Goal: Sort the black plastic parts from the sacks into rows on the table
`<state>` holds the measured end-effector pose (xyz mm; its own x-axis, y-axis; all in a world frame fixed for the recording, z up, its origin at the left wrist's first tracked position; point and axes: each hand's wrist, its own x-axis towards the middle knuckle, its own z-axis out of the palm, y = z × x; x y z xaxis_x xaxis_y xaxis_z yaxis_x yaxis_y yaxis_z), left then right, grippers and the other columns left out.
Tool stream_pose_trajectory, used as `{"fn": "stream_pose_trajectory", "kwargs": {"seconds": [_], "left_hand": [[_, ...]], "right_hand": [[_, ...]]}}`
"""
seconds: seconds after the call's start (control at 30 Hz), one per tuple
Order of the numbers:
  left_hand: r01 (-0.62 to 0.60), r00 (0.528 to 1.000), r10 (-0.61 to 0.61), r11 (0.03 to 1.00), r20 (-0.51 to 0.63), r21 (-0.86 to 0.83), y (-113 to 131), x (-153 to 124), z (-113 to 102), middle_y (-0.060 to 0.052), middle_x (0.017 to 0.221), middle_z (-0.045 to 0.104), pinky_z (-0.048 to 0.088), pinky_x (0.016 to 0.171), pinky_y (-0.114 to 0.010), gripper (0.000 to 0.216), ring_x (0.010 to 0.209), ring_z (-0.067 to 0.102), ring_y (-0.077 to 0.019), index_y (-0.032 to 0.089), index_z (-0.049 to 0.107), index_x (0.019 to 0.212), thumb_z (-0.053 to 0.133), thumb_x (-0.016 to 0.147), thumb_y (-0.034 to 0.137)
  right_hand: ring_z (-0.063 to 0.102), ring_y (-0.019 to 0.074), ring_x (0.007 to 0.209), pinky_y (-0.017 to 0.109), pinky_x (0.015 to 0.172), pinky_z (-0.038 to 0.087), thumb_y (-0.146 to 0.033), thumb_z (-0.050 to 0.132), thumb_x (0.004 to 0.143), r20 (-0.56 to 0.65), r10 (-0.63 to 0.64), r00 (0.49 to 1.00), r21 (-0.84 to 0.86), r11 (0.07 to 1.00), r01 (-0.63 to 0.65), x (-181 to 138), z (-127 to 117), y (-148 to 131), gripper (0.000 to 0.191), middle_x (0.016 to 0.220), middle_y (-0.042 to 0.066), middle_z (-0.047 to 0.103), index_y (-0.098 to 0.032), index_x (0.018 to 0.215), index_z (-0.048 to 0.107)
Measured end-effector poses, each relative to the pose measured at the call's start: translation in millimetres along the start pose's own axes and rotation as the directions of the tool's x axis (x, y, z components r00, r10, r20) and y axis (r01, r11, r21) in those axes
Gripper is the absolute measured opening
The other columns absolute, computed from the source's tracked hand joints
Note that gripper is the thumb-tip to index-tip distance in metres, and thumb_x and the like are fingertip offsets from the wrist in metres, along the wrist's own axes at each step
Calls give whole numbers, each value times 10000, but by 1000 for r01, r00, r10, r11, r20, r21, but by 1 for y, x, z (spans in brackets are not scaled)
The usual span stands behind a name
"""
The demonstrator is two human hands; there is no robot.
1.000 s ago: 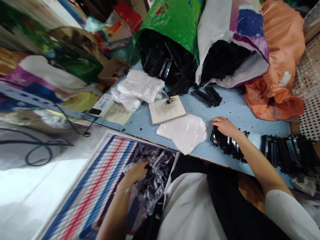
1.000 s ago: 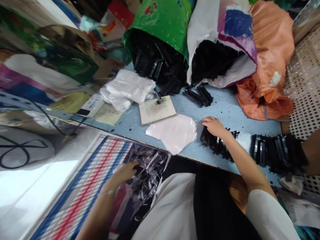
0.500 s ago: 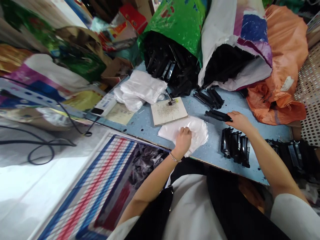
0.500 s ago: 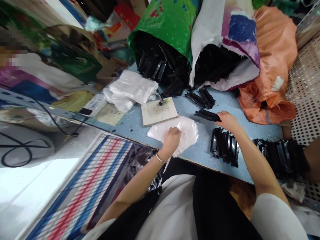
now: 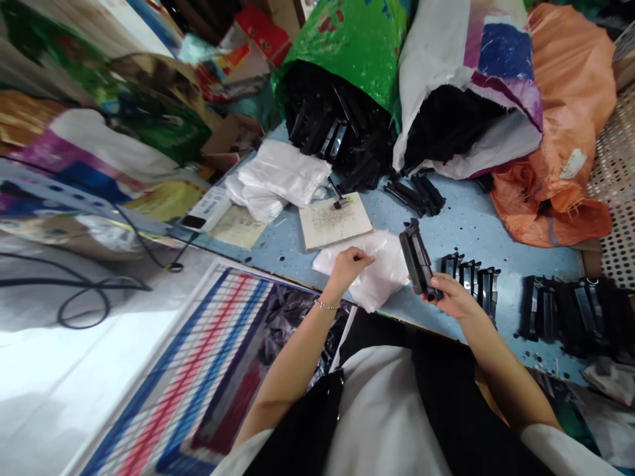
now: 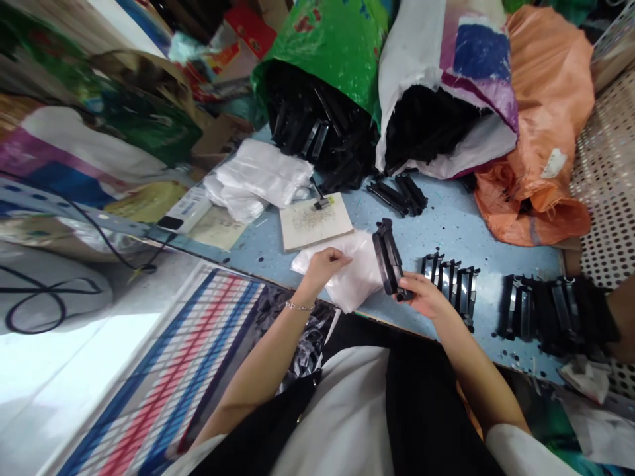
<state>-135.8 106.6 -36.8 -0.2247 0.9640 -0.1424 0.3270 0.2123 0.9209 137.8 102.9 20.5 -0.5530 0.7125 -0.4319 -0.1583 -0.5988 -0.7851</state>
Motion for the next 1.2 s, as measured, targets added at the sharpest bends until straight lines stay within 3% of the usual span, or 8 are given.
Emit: {"fn": "stream_pose_trajectory", "kwargs": {"seconds": [0.2, 0.4, 0.5, 0.63, 0.73, 0.9, 1.1, 1.2], "left_hand": [[-69, 997, 68, 997, 26, 38, 0, 3, -1, -29, 757, 674, 475, 750, -294, 141, 792, 621, -182, 190, 674, 634, 648, 747, 270], [-46, 999, 47, 997, -25, 55, -3, -6, 7, -5, 674, 643, 466, 621, -275, 63, 621, 585, -153, 172, 633, 766, 671, 778, 221], [-209, 968, 237, 945, -86, 252, -4, -12, -2, -61, 816, 705, 534, 760, -330, 102, 774, 660, -195, 170, 651, 854, 563, 845, 118], [-402, 895, 444, 752, 49, 522, -3, -18, -16, -150, 1238, 681, 493, 1046, -454, 388, 1179, 624, -266, 153, 690, 1089, 418, 855, 5], [-530, 834, 535, 713, 132, 459, 5, -30, -13, -171, 1409, 576, 461, 1127, -447, 535, 1333, 537, -246, 124, 547, 1375, 354, 890, 6], [-750, 656, 682, 635, 323, 184, 23, -69, -1, -131, 1478, 521, 467, 1140, -389, 608, 1371, 508, -199, 222, 375, 1530, 336, 953, 35], [-701, 713, 683, 696, 157, 158, 26, -78, -8, -112, 1502, 486, 434, 1171, -397, 647, 1398, 476, -201, 296, 316, 1560, 354, 971, 31], [-745, 665, 719, 659, 204, 106, 32, -83, -1, -109, 1503, 490, 447, 1161, -379, 674, 1398, 480, -199, 304, 272, 1576, 363, 968, 28]], "right_hand": [[631, 161, 637, 249, 535, 474, -447, 776, 706, 58, 85, 995, 134, 987, -92, -5, 4, 10, 368, 854, 104, 754, -148, 918, 742], [518, 108, 588, 210, 465, 424, -445, 671, 811, 284, 227, 932, 404, 853, -331, 4, 12, 35, 479, 890, 122, 722, -73, 1113, 681], [510, 91, 584, 184, 468, 438, -401, 680, 823, 257, 268, 929, 487, 794, -364, 11, 12, 53, 450, 878, 108, 708, -61, 1117, 667], [498, 86, 585, 165, 467, 446, -451, 649, 860, 306, 281, 909, 497, 768, -405, 17, 15, 63, 493, 834, 83, 687, -63, 1164, 636], [473, 75, 571, 144, 457, 435, -494, 622, 874, 371, 287, 883, 498, 741, -450, 25, 25, 63, 477, 788, 44, 667, -97, 1140, 638], [502, 85, 587, 146, 463, 433, -447, 735, 796, 213, 147, 966, 612, 751, -249, 31, 36, 61, 346, 739, 25, 663, -136, 935, 678], [396, 71, 518, 144, 377, 352, -499, 630, 872, 337, 120, 934, 602, 735, -311, 6, 35, 55, 473, 690, 9, 580, -80, 1089, 647], [361, 62, 505, 124, 381, 343, -542, 599, 875, 319, 77, 945, 641, 716, -275, 4, 38, 55, 440, 659, -20, 528, -126, 1009, 649]]}}
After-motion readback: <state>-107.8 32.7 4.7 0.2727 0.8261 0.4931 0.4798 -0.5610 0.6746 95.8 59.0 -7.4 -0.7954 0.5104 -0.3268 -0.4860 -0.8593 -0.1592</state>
